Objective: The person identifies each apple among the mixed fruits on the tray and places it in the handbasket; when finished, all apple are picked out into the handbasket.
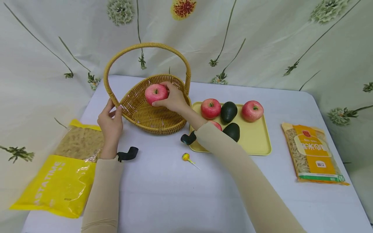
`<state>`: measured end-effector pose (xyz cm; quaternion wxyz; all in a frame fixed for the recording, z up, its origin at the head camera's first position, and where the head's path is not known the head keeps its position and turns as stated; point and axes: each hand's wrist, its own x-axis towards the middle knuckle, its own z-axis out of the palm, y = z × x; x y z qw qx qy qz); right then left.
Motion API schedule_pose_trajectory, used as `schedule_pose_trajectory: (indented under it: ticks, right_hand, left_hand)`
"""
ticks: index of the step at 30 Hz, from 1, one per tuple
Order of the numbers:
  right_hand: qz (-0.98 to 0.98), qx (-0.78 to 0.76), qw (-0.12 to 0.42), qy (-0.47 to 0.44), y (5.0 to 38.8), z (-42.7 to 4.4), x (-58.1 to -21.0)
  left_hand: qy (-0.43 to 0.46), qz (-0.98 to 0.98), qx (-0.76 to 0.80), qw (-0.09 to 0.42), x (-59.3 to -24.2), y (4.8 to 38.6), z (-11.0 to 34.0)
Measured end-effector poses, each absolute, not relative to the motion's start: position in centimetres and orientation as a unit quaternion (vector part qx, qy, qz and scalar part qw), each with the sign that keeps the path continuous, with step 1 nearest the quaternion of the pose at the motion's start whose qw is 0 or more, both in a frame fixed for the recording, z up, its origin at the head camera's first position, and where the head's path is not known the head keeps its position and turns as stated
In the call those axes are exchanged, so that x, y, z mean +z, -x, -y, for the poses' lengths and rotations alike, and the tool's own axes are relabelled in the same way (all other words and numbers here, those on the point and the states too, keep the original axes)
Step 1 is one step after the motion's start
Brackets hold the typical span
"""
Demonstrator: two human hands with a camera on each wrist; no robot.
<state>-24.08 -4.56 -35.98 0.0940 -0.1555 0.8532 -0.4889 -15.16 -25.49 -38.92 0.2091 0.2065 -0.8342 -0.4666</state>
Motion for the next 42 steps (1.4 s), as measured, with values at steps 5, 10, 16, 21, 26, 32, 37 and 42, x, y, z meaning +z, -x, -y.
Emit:
schedule_pose_trajectory:
  ticks: [5, 10, 16, 21, 26, 32, 37, 42]
  right_hand:
    - [-0.861, -0.476, 0.108, 0.14, 24.4, 6.6, -37.1]
    - [-0.874, -0.459, 0.105, 0.118, 24.6, 8.0, -37.9]
    - [-0.886, -0.441, 0.097, 0.108, 24.9, 8.6, -38.6]
    - [-0.892, -0.429, 0.096, 0.102, 25.3, 8.8, -39.0]
    - [-0.894, -0.425, 0.101, 0.098, 25.4, 8.8, -39.3]
    - [-0.897, -0.416, 0.11, 0.1, 25.2, 8.7, -39.2]
    - [-0.896, -0.415, 0.12, 0.106, 25.1, 8.6, -39.0]
    - [-0.892, -0.42, 0.128, 0.111, 25.1, 8.6, -38.9]
  left_hand:
    - [-0.206, 0.834, -0.467, 0.211, -38.9, 15.1, 25.5]
    - [-0.204, 0.835, -0.466, 0.211, -38.9, 15.2, 25.5]
    - [-0.205, 0.835, -0.465, 0.213, -39.0, 15.2, 25.5]
    - [-0.2, 0.836, -0.46, 0.224, -39.0, 15.1, 25.5]
    - [-0.2, 0.837, -0.459, 0.222, -38.8, 15.1, 25.3]
    - [-0.199, 0.837, -0.458, 0.226, -39.0, 15.1, 25.3]
    - [-0.199, 0.836, -0.459, 0.226, -39.0, 15.1, 25.3]
    - [-0.197, 0.835, -0.46, 0.228, -39.0, 15.1, 25.3]
